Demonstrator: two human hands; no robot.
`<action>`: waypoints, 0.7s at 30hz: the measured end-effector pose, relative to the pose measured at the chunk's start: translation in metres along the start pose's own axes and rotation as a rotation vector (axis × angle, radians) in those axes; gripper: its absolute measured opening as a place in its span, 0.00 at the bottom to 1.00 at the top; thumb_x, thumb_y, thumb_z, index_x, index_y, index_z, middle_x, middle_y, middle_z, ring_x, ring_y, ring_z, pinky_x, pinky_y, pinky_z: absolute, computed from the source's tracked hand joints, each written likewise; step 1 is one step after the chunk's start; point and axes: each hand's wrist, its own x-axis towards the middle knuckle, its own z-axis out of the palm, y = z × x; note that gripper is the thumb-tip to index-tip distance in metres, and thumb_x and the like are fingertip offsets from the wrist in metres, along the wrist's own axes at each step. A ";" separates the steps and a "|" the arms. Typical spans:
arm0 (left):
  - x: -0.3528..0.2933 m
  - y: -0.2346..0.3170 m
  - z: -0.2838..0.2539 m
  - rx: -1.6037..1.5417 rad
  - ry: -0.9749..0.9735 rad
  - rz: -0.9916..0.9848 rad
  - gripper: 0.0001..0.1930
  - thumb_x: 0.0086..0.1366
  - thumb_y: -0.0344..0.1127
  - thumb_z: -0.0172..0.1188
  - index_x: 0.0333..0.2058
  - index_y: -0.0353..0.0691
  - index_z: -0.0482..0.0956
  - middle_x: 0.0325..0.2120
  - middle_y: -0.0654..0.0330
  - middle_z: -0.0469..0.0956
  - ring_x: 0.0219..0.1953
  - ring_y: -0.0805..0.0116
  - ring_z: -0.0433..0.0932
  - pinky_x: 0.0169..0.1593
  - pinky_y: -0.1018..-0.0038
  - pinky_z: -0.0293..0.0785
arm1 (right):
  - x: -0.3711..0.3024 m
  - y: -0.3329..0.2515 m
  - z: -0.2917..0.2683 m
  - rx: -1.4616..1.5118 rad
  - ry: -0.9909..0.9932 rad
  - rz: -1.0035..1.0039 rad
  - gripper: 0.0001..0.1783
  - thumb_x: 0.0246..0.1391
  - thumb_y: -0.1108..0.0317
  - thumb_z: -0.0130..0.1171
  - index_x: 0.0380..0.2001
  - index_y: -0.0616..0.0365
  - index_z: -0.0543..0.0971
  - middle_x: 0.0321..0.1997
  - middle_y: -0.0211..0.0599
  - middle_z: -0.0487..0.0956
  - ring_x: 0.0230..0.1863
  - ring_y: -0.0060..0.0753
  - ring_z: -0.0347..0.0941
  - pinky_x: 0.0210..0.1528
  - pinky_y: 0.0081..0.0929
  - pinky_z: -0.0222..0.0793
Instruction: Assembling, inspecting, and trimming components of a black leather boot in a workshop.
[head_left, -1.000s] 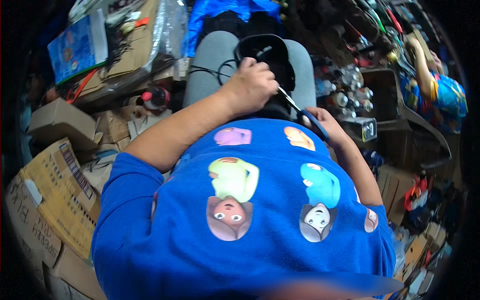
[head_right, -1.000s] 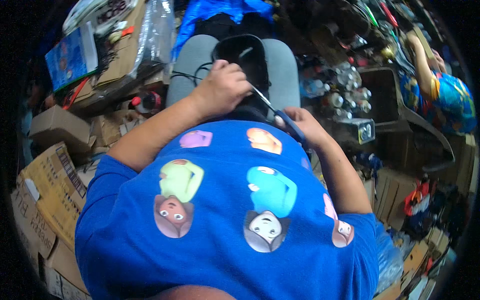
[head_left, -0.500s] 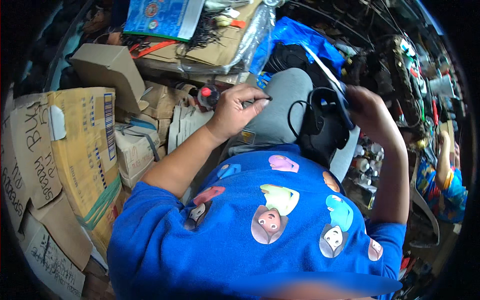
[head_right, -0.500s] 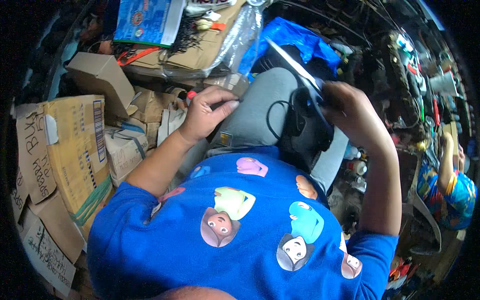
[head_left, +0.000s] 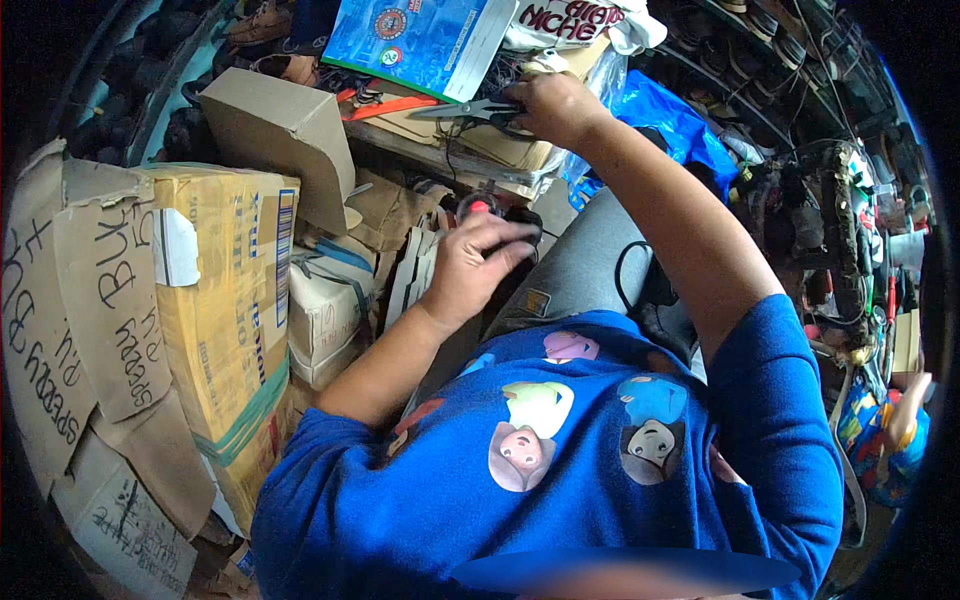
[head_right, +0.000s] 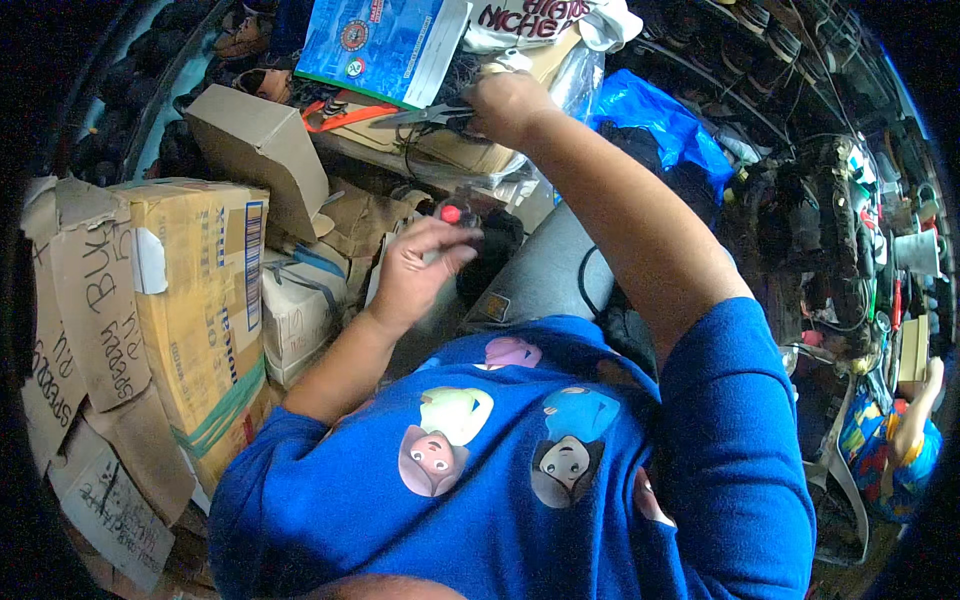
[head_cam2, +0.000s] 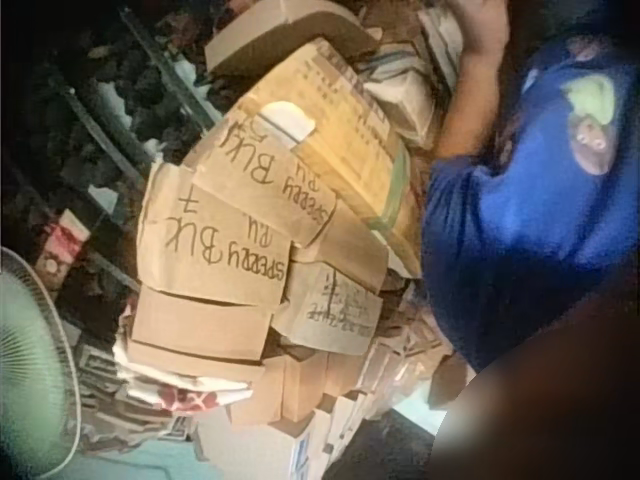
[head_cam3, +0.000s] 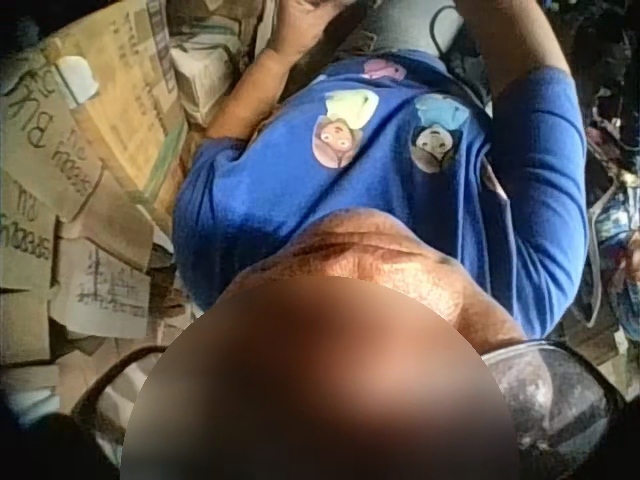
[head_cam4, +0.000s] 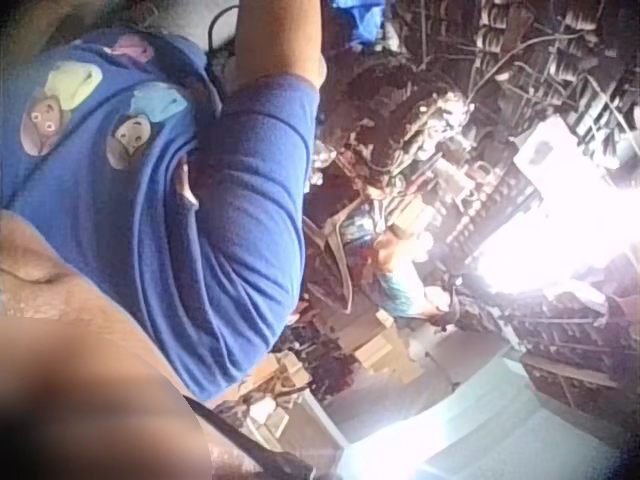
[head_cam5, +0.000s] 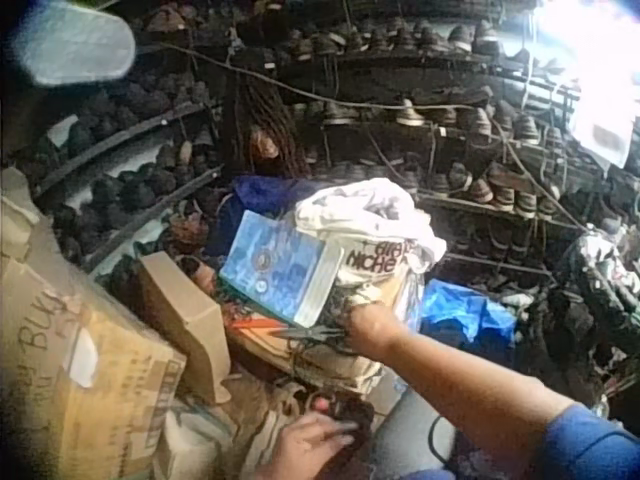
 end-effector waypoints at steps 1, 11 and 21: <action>0.004 -0.003 -0.005 -0.036 -0.010 -0.085 0.14 0.53 0.27 0.62 0.41 0.38 0.78 0.28 0.63 0.75 0.36 0.74 0.71 0.43 0.79 0.65 | 0.001 0.003 0.007 0.014 0.073 -0.024 0.20 0.44 0.61 0.58 0.44 0.49 0.76 0.38 0.41 0.76 0.40 0.49 0.73 0.47 0.40 0.65; 0.061 0.010 -0.009 -0.807 0.197 -0.168 0.32 0.51 0.24 0.65 0.53 0.37 0.59 0.26 0.61 0.75 0.31 0.76 0.74 0.40 0.82 0.70 | -0.074 -0.023 -0.006 1.824 -0.115 0.101 0.21 0.54 0.59 0.56 0.46 0.63 0.74 0.41 0.30 0.77 0.41 0.19 0.69 0.45 0.19 0.62; 0.060 0.024 0.016 -0.576 -0.043 -0.153 0.30 0.51 0.27 0.66 0.52 0.39 0.61 0.31 0.59 0.76 0.35 0.76 0.74 0.40 0.80 0.71 | -0.124 -0.012 -0.005 1.844 -0.032 0.116 0.11 0.51 0.63 0.60 0.33 0.58 0.77 0.32 0.26 0.77 0.35 0.18 0.69 0.41 0.18 0.63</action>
